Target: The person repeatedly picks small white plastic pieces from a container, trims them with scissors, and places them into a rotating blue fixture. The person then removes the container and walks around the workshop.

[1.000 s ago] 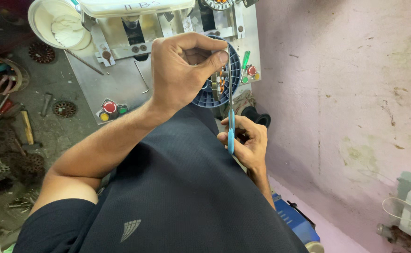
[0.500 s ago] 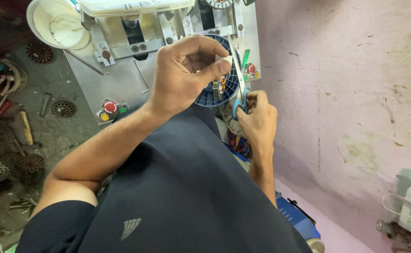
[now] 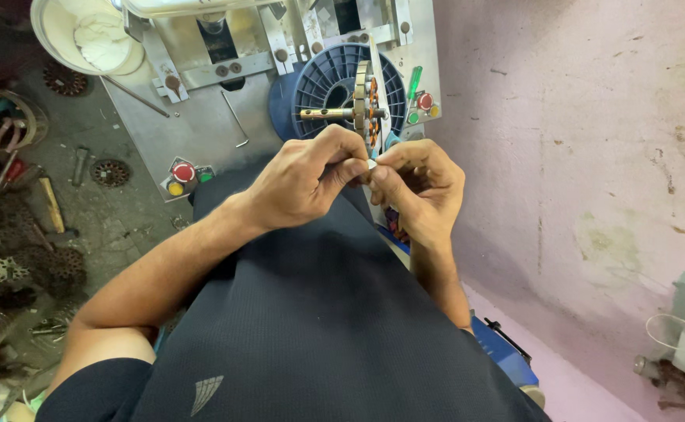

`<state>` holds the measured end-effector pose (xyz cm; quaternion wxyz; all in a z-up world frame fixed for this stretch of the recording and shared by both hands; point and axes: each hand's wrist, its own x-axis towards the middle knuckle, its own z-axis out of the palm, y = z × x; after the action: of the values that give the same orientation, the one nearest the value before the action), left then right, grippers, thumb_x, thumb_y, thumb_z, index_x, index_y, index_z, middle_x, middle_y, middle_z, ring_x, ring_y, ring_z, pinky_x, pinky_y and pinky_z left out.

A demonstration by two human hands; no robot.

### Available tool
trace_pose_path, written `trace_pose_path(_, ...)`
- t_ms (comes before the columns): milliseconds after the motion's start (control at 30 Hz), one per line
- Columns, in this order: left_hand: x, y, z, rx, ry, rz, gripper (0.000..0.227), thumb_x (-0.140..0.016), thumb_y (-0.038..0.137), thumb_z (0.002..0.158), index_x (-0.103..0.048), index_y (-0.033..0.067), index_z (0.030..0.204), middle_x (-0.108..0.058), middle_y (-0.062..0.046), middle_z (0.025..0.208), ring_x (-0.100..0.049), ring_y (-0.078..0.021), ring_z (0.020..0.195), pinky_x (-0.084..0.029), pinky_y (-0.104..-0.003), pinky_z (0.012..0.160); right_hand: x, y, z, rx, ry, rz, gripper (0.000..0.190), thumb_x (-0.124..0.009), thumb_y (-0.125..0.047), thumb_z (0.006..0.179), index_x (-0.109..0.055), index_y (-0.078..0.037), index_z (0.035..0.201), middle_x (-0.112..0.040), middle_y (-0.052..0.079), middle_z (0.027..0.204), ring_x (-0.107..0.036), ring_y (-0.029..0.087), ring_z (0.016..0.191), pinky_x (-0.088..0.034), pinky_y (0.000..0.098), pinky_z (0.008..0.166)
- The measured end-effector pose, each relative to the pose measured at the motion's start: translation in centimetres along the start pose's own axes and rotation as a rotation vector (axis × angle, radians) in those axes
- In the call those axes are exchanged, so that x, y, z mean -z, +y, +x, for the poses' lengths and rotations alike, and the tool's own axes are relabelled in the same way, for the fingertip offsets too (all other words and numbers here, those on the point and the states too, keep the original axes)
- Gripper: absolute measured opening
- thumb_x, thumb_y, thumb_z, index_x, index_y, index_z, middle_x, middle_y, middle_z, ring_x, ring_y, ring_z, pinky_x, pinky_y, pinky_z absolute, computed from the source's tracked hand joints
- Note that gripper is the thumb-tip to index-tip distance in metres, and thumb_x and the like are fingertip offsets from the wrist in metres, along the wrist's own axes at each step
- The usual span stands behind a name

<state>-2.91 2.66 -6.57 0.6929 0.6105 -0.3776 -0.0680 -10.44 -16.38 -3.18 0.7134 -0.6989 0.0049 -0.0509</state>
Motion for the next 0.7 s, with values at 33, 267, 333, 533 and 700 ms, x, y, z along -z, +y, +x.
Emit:
trace_pose_path(33, 0.0, 0.0, 0.0, 0.009, -0.021, 0.055, 0.013, -0.063, 0.011, 0.110, -0.054, 0.0020, 0.112, -0.070, -0.010, 0.088, -0.074, -0.0208, 0.080, -0.059, -0.032, 0.071, 0.1, 0.1, 0.1, -0.009, -0.016, 0.003, 0.010, -0.070, 0.004, 0.102, -0.064, 0.001, 0.109, -0.070, 0.009, 0.084, -0.066, 0.011, 0.067, -0.052, 0.0223, 0.060)
trace_pose_path(267, 0.8, 0.3, 0.7, -0.178, 0.105, 0.264, 0.014, -0.078, 0.004, 0.095, -0.069, 0.0047, 0.105, -0.069, -0.007, 0.100, -0.070, -0.0224, 0.090, -0.057, -0.034, 0.079, 0.6, 0.4, 0.8, 0.093, -0.096, -0.260, 0.014, -0.069, 0.008, 0.100, -0.061, 0.005, 0.112, -0.070, 0.012, 0.097, -0.072, 0.016, 0.084, -0.059, 0.0256, 0.074)
trace_pose_path(333, 0.9, 0.3, 0.8, -0.177, 0.133, 0.250, 0.015, -0.080, 0.002, 0.093, -0.070, 0.0042, 0.104, -0.068, -0.007, 0.102, -0.069, -0.0217, 0.093, -0.058, -0.034, 0.080, 0.7, 0.3, 0.8, 0.091, -0.130, -0.265, 0.015, -0.067, 0.009, 0.101, -0.062, 0.005, 0.114, -0.070, 0.013, 0.102, -0.073, 0.017, 0.090, -0.060, 0.0268, 0.080)
trace_pose_path(533, 0.5, 0.1, 0.7, -0.138, 0.156, 0.216, 0.016, -0.079, 0.000, 0.093, -0.069, 0.0038, 0.105, -0.066, -0.008, 0.104, -0.068, -0.0214, 0.093, -0.057, -0.033, 0.081, 0.9, 0.8, 1.2, 0.200, -0.140, -0.405, 0.011, -0.067, 0.007, 0.102, -0.061, 0.003, 0.110, -0.066, 0.011, 0.104, -0.066, 0.013, 0.088, -0.055, 0.0239, 0.079)
trace_pose_path(700, -0.2, 0.1, 0.7, -0.096, 0.173, 0.173, 0.013, -0.074, -0.003, 0.097, -0.067, 0.0033, 0.106, -0.068, -0.008, 0.107, -0.070, -0.0215, 0.096, -0.058, -0.032, 0.084, 0.1, 1.3, 1.5, 0.159, -0.134, -0.310, 0.007, -0.063, 0.000, 0.107, -0.057, -0.002, 0.110, -0.061, 0.006, 0.106, -0.060, 0.007, 0.084, -0.053, 0.0187, 0.077)
